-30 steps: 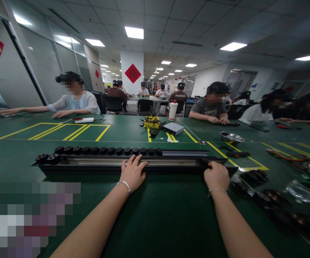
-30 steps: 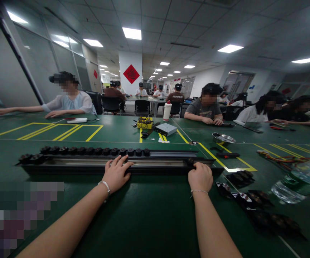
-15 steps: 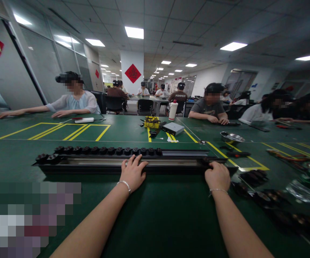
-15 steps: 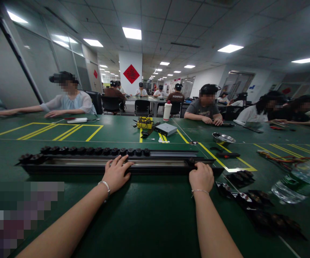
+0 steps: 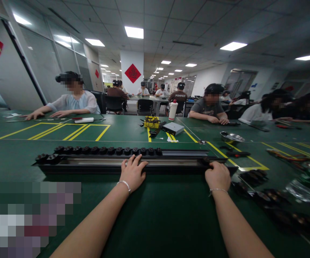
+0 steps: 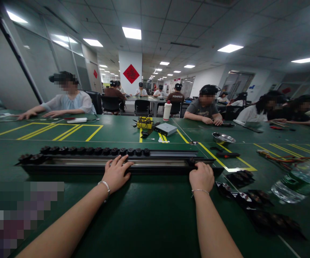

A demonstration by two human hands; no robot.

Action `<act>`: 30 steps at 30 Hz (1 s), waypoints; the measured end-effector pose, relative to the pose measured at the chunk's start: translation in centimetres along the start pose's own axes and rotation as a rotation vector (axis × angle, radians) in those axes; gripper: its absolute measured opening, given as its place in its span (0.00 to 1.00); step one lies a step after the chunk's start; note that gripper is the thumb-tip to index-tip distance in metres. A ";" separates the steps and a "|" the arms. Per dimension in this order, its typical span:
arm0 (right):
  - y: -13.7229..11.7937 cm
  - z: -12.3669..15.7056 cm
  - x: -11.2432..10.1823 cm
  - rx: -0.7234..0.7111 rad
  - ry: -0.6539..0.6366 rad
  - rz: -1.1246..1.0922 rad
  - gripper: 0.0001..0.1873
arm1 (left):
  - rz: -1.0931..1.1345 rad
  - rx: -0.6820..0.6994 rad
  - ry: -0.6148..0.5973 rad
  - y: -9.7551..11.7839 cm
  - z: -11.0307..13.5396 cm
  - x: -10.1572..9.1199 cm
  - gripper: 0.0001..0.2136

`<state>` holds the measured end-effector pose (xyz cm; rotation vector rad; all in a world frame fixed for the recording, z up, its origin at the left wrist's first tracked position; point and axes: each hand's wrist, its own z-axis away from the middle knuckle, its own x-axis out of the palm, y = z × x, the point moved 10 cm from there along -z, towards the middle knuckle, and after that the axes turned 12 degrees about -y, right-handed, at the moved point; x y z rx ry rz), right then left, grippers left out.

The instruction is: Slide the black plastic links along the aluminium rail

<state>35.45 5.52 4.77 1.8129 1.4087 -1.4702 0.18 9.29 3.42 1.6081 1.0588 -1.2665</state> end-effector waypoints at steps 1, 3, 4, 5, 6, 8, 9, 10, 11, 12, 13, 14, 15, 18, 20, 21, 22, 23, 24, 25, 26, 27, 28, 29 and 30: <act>0.1 0.0 0.0 0.001 0.000 -0.003 0.15 | 0.000 0.000 -0.003 0.0 0.0 0.0 0.19; 0.1 -0.1 0.1 -0.006 0.006 -0.005 0.16 | -0.001 -0.002 -0.010 0.0 0.0 0.0 0.19; 0.0 -0.1 0.1 -0.012 0.012 -0.004 0.16 | -0.001 -0.004 -0.013 -0.1 0.0 0.0 0.19; 0.0 -0.1 0.1 -0.017 0.018 -0.003 0.16 | -0.002 -0.006 -0.014 -0.1 0.0 0.0 0.19; 0.0 -0.1 0.1 -0.017 0.025 -0.001 0.15 | -0.003 -0.007 -0.011 -0.1 0.0 0.0 0.19; 0.1 -0.1 0.1 -0.008 0.031 -0.002 0.15 | -0.003 -0.004 -0.005 -0.1 0.0 0.0 0.19; 0.1 -0.1 0.1 -0.004 0.029 -0.004 0.15 | -0.003 -0.002 -0.004 -0.1 0.0 0.0 0.19; 0.2 -0.1 0.1 -0.001 0.026 -0.006 0.15 | -0.001 -0.004 -0.005 -0.1 0.0 0.0 0.19; 0.2 -0.1 0.1 0.001 0.023 -0.007 0.15 | 0.000 -0.001 -0.005 -0.1 0.0 0.1 0.19; 0.2 -0.1 0.2 0.003 0.018 -0.008 0.15 | 0.000 0.000 -0.005 -0.1 0.0 0.1 0.19; 0.2 -0.1 0.2 0.007 0.013 -0.008 0.16 | 0.000 0.001 -0.005 -0.1 -0.1 0.1 0.19; 0.3 -0.1 0.2 0.013 0.009 -0.008 0.16 | -0.001 0.002 -0.005 -0.1 -0.1 0.1 0.19; 0.3 -0.1 0.2 0.020 0.004 -0.007 0.16 | -0.002 0.001 -0.004 -0.1 -0.1 0.1 0.19; 0.4 -0.1 0.3 0.028 -0.006 -0.009 0.16 | -0.004 -0.002 -0.009 0.0 -0.1 0.0 0.19; 0.4 -0.1 0.3 0.030 -0.009 -0.010 0.16 | -0.004 -0.007 -0.015 -0.1 -0.1 0.0 0.19; 0.4 -0.1 0.3 0.030 -0.011 -0.011 0.16 | -0.003 -0.011 -0.017 -0.1 -0.1 0.1 0.19; 0.4 -0.1 0.3 0.029 -0.013 -0.012 0.16 | -0.003 -0.012 -0.018 -0.1 -0.1 0.1 0.19; 0.4 -0.1 0.3 0.026 -0.016 -0.014 0.16 | -0.002 -0.013 -0.019 -0.1 -0.1 0.1 0.19; 0.4 -0.1 0.3 0.023 -0.017 -0.017 0.16 | -0.001 -0.012 -0.018 -0.1 -0.1 0.1 0.19; 0.4 -0.1 0.3 0.020 -0.016 -0.021 0.16 | -0.001 -0.009 -0.016 -0.1 -0.1 0.1 0.19; 0.4 -0.1 0.3 0.018 -0.014 -0.025 0.16 | -0.001 -0.006 -0.014 -0.1 -0.1 0.0 0.19; 0.4 -0.1 0.3 0.018 -0.012 -0.028 0.16 | -0.001 -0.003 -0.011 -0.1 -0.1 0.0 0.19; 0.5 -0.1 0.3 0.019 -0.011 -0.030 0.16 | 0.000 -0.001 -0.008 -0.1 -0.1 0.0 0.19; 0.5 -0.1 0.3 0.022 -0.011 -0.031 0.16 | 0.001 0.001 -0.006 -0.1 -0.1 0.0 0.19; 0.5 -0.1 0.3 0.025 -0.010 -0.032 0.16 | 0.001 0.003 -0.005 -0.1 -0.1 0.0 0.19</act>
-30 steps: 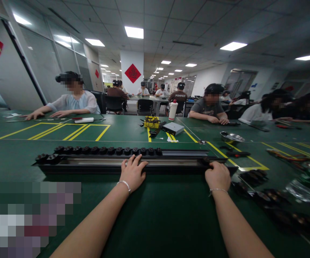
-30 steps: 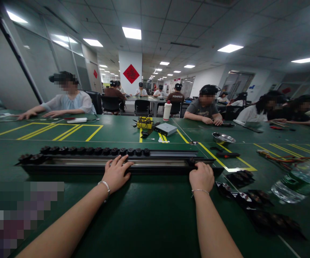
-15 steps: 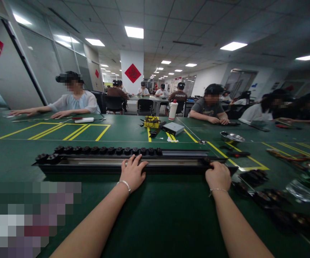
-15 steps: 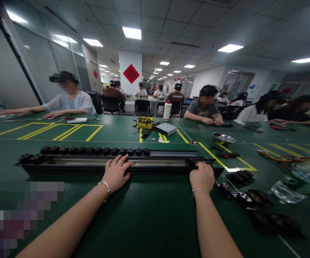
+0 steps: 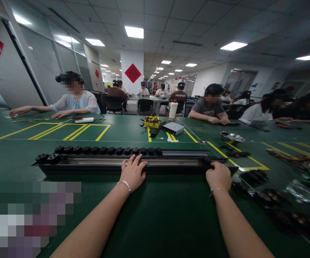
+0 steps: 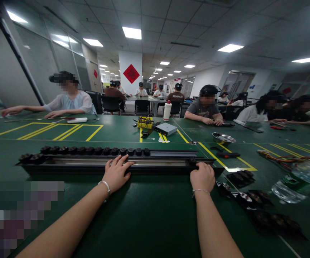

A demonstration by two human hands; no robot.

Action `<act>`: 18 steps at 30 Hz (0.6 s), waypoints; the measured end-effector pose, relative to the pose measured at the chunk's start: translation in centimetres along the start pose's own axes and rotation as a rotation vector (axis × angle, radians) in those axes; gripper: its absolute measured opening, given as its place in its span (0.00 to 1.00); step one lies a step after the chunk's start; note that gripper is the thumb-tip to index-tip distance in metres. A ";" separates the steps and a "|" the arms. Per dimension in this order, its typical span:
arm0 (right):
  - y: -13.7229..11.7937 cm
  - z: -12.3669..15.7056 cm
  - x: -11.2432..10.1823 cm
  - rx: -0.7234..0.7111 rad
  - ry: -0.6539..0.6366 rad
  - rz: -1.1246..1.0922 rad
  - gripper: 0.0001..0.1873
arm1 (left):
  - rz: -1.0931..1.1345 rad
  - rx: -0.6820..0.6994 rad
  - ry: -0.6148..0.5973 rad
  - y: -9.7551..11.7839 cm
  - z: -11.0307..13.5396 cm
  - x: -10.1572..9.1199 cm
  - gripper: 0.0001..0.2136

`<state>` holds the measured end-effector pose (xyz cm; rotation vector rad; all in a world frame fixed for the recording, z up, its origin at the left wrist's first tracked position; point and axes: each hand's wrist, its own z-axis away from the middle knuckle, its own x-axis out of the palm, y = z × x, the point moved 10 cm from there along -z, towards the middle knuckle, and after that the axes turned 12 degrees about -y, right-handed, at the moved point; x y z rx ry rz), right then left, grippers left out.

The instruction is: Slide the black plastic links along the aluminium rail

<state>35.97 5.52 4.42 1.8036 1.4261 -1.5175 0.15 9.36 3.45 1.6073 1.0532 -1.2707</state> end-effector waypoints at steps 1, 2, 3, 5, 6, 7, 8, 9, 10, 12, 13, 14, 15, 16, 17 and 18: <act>0.0 0.0 0.0 0.003 0.001 0.000 0.16 | 0.000 0.001 0.002 0.0 0.0 0.0 0.19; 0.1 0.0 0.0 0.004 0.002 -0.001 0.16 | -0.002 0.002 0.004 0.0 0.0 0.0 0.19; 0.1 0.0 0.0 0.004 0.004 -0.003 0.16 | -0.004 0.002 0.008 0.0 0.0 0.0 0.19; 0.1 0.0 0.0 0.000 0.009 -0.007 0.16 | -0.009 0.004 0.017 0.0 0.0 0.0 0.19; 0.1 0.0 0.0 -0.002 0.009 -0.009 0.16 | -0.011 0.004 0.021 0.0 0.0 0.0 0.19; 0.1 0.0 0.0 -0.003 0.008 -0.008 0.16 | -0.012 0.005 0.023 0.0 0.0 0.0 0.19; 0.1 0.0 0.0 -0.002 0.005 -0.008 0.16 | -0.012 0.005 0.024 0.0 0.0 0.0 0.19; 0.1 0.0 -0.1 0.001 0.003 -0.007 0.16 | -0.012 0.004 0.023 0.0 0.0 0.1 0.19; 0.2 0.0 -0.1 0.007 0.000 -0.007 0.16 | -0.011 0.003 0.021 0.0 0.0 0.1 0.19; 0.3 0.0 -0.1 0.027 -0.007 -0.005 0.16 | -0.008 0.002 0.014 0.0 0.0 0.1 0.19; 0.4 0.1 -0.1 0.036 -0.012 -0.004 0.16 | -0.007 0.000 0.009 0.0 0.0 0.1 0.19; 0.4 0.1 -0.1 0.043 -0.018 -0.001 0.17 | -0.005 -0.002 0.004 0.0 -0.1 0.1 0.19; 0.4 0.1 -0.1 0.047 -0.024 0.001 0.17 | -0.004 -0.004 -0.002 0.0 -0.1 0.1 0.19; 0.4 0.1 0.0 0.048 -0.028 0.003 0.17 | -0.004 -0.006 -0.007 0.0 -0.1 0.1 0.19; 0.4 0.0 0.0 0.047 -0.032 0.005 0.17 | -0.003 -0.007 -0.013 0.0 -0.1 0.1 0.20; 0.4 0.0 0.0 0.044 -0.033 0.006 0.17 | -0.001 -0.009 -0.019 0.0 0.0 0.1 0.20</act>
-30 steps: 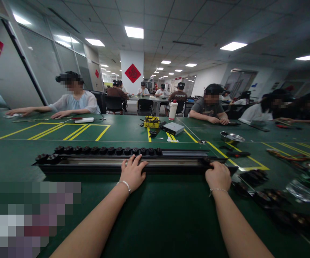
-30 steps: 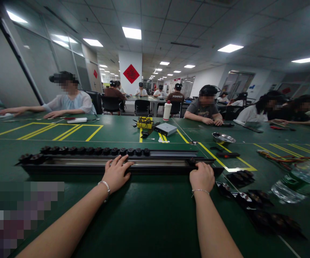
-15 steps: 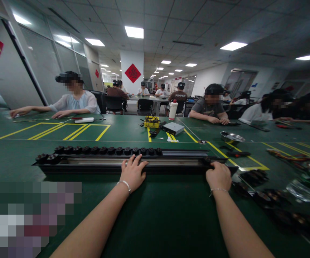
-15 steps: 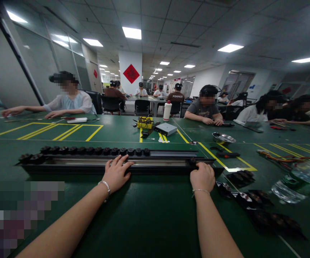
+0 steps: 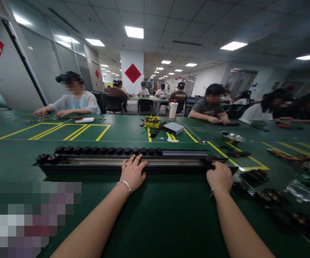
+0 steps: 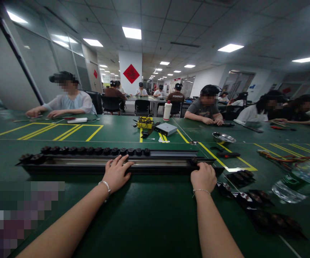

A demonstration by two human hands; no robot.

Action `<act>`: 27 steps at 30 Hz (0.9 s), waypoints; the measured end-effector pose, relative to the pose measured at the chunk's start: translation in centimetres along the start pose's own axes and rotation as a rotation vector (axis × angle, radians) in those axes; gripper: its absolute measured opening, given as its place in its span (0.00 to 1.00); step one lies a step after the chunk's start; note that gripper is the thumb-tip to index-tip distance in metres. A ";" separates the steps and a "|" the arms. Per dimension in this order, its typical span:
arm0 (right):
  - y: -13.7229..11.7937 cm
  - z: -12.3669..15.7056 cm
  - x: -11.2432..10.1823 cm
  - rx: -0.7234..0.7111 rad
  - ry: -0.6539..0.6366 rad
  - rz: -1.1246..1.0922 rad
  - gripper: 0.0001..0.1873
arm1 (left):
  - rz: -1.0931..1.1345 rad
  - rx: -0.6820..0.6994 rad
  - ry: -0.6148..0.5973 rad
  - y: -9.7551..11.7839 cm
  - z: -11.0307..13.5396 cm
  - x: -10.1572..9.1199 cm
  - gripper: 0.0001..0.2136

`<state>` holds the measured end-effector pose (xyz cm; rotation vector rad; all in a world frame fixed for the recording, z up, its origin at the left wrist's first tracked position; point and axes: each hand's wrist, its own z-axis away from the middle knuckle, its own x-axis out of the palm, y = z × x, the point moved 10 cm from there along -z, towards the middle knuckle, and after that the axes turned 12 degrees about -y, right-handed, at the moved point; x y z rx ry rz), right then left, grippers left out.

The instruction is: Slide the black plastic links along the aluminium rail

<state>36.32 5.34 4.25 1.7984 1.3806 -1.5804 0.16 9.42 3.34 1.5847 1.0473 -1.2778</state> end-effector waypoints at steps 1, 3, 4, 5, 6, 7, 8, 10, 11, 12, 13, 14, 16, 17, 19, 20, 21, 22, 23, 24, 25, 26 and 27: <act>0.0 0.0 0.0 -0.002 0.000 0.000 0.17 | 0.001 -0.002 -0.004 0.0 0.0 0.0 0.20; 0.1 -0.1 0.1 -0.004 -0.001 -0.002 0.17 | 0.004 -0.004 -0.006 0.0 0.1 0.0 0.20; 0.1 -0.1 0.1 -0.004 -0.002 -0.003 0.17 | 0.005 -0.004 -0.003 0.0 0.1 -0.1 0.19; 0.2 -0.1 0.1 -0.003 -0.004 -0.004 0.17 | 0.005 -0.002 -0.001 0.0 0.1 -0.1 0.19; 0.2 -0.1 0.1 -0.001 -0.006 -0.004 0.17 | 0.006 -0.001 0.001 0.1 0.1 -0.1 0.19; 0.3 -0.1 0.2 0.001 -0.009 -0.005 0.17 | 0.007 -0.001 0.001 0.1 0.1 -0.2 0.19; 0.3 -0.2 0.2 0.003 -0.010 -0.006 0.17 | 0.009 -0.003 -0.002 0.1 0.1 -0.1 0.19; 0.4 -0.2 0.3 0.006 -0.012 -0.008 0.17 | 0.010 -0.006 -0.007 0.0 0.1 -0.1 0.19; 0.5 -0.2 0.3 0.008 -0.008 -0.011 0.17 | 0.010 -0.006 -0.008 0.0 0.1 -0.1 0.19; 0.5 -0.2 0.3 0.009 -0.004 -0.013 0.17 | 0.008 -0.004 -0.006 0.1 0.1 -0.1 0.19; 0.5 -0.2 0.2 0.010 0.002 -0.017 0.17 | 0.006 -0.002 -0.002 0.1 0.1 -0.1 0.19; 0.5 -0.1 0.2 0.011 0.009 -0.021 0.17 | 0.003 0.000 0.004 0.1 0.1 -0.2 0.19; 0.5 -0.1 0.1 0.012 0.019 -0.030 0.17 | -0.003 0.000 0.013 0.1 0.1 -0.2 0.19; 0.5 -0.1 0.1 0.013 0.019 -0.034 0.18 | -0.004 -0.001 0.014 0.1 0.1 -0.2 0.19; 0.5 0.0 0.1 0.016 0.015 -0.036 0.18 | -0.004 -0.004 0.009 0.1 0.2 -0.2 0.19; 0.5 0.0 0.1 0.017 0.011 -0.035 0.18 | -0.002 -0.005 0.007 0.1 0.2 -0.2 0.19; 0.5 0.0 0.1 0.019 0.007 -0.033 0.18 | -0.001 -0.004 0.006 0.1 0.2 -0.2 0.19; 0.5 -0.1 0.1 0.020 0.004 -0.033 0.18 | 0.001 -0.003 0.007 0.1 0.2 -0.2 0.19; 0.6 -0.1 0.1 0.020 0.003 -0.033 0.18 | 0.001 0.001 0.009 0.2 0.2 -0.2 0.19; 0.6 -0.1 0.1 0.020 0.004 -0.035 0.18 | 0.001 0.003 0.011 0.2 0.2 -0.2 0.19; 0.6 -0.1 0.1 0.021 0.006 -0.036 0.18 | 0.001 0.002 0.011 0.2 0.2 -0.2 0.19; 0.7 -0.1 0.1 0.023 0.007 -0.037 0.18 | 0.001 0.001 0.010 0.1 0.1 -0.2 0.19; 0.8 -0.1 0.1 0.027 0.006 -0.037 0.18 | 0.001 0.000 0.009 0.1 0.1 -0.2 0.19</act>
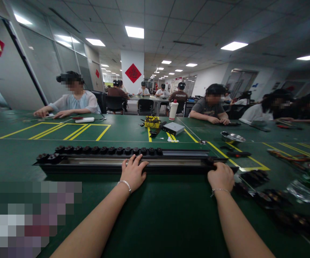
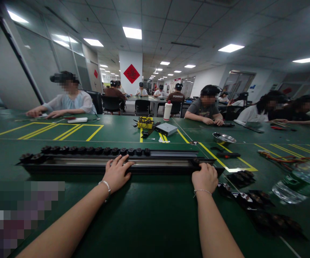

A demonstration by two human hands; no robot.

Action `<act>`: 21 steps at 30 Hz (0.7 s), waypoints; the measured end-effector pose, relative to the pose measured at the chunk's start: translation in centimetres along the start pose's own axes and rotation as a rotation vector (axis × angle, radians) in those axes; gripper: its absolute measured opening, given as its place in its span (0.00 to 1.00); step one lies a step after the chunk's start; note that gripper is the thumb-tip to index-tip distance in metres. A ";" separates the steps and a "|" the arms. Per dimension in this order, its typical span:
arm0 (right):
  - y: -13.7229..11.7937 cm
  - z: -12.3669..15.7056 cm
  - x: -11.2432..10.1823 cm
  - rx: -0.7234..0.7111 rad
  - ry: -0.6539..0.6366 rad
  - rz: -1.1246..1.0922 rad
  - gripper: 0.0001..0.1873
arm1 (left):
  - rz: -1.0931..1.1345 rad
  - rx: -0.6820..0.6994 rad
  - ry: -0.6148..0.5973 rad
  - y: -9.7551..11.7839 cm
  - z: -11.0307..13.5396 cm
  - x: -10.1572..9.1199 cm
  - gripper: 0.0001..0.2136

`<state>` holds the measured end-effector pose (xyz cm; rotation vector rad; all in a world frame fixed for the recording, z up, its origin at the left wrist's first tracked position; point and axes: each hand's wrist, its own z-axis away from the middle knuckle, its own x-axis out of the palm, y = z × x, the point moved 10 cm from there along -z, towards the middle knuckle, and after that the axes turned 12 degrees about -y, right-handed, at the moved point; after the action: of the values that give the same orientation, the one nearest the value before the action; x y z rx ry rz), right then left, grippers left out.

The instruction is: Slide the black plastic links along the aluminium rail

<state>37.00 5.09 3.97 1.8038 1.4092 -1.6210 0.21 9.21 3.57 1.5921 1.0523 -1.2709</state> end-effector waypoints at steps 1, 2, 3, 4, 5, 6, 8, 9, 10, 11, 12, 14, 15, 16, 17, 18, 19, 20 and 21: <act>0.1 0.0 0.0 0.004 -0.002 0.002 0.18 | 0.000 -0.001 -0.001 0.0 0.0 0.0 0.19; 0.1 0.0 0.1 0.006 -0.004 0.003 0.18 | 0.001 -0.002 -0.003 0.0 0.0 0.0 0.19; 0.2 0.0 0.1 0.006 -0.005 0.001 0.18 | 0.002 -0.002 -0.006 0.0 0.0 0.0 0.19; 0.2 -0.1 0.1 0.003 -0.005 -0.002 0.19 | 0.003 -0.001 -0.009 0.0 0.0 0.0 0.20; 0.2 -0.1 0.1 -0.001 -0.004 -0.006 0.19 | 0.004 -0.002 -0.013 0.0 0.0 0.0 0.20; 0.2 -0.1 0.1 -0.004 -0.002 -0.011 0.19 | 0.006 -0.006 -0.017 0.0 0.0 0.0 0.20; 0.1 -0.1 0.1 -0.007 0.002 -0.020 0.20 | 0.009 -0.012 -0.018 0.0 0.0 0.0 0.20; 0.1 -0.1 0.1 -0.006 0.003 -0.023 0.20 | 0.009 -0.013 -0.017 0.0 0.0 -0.1 0.19; 0.1 0.0 0.1 -0.002 0.004 -0.023 0.20 | 0.010 -0.014 -0.017 0.0 0.0 -0.1 0.19; 0.2 0.0 0.1 0.003 0.004 -0.022 0.19 | 0.010 -0.013 -0.016 0.0 0.0 -0.1 0.19; 0.2 0.0 0.0 0.010 0.003 -0.020 0.19 | 0.009 -0.012 -0.016 0.0 0.0 0.0 0.19; 0.3 0.0 0.0 0.024 -0.007 -0.014 0.19 | 0.006 -0.007 -0.011 0.0 0.0 0.0 0.19; 0.3 0.0 0.0 0.027 -0.011 -0.013 0.19 | 0.005 -0.003 -0.008 0.0 0.0 0.0 0.19; 0.3 0.0 0.1 0.029 -0.015 -0.014 0.19 | 0.004 0.000 -0.005 0.0 0.0 0.0 0.19; 0.4 0.0 0.1 0.030 -0.016 -0.015 0.19 | 0.003 0.001 -0.004 0.0 0.0 0.0 0.19; 0.4 0.0 0.1 0.031 -0.015 -0.016 0.19 | 0.002 -0.001 -0.004 0.0 0.0 -0.1 0.19; 0.5 0.0 0.1 0.033 -0.012 -0.017 0.19 | 0.002 -0.006 -0.006 0.0 0.0 -0.1 0.19; 0.6 0.0 0.2 0.037 -0.009 -0.017 0.19 | 0.002 -0.012 -0.009 0.0 0.0 -0.1 0.19; 0.7 -0.1 0.2 0.041 -0.007 -0.018 0.19 | 0.001 -0.018 -0.012 0.0 0.0 -0.1 0.20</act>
<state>37.59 4.91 3.54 1.8120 1.4025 -1.6754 0.20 9.16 3.63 1.5695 1.0518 -1.2656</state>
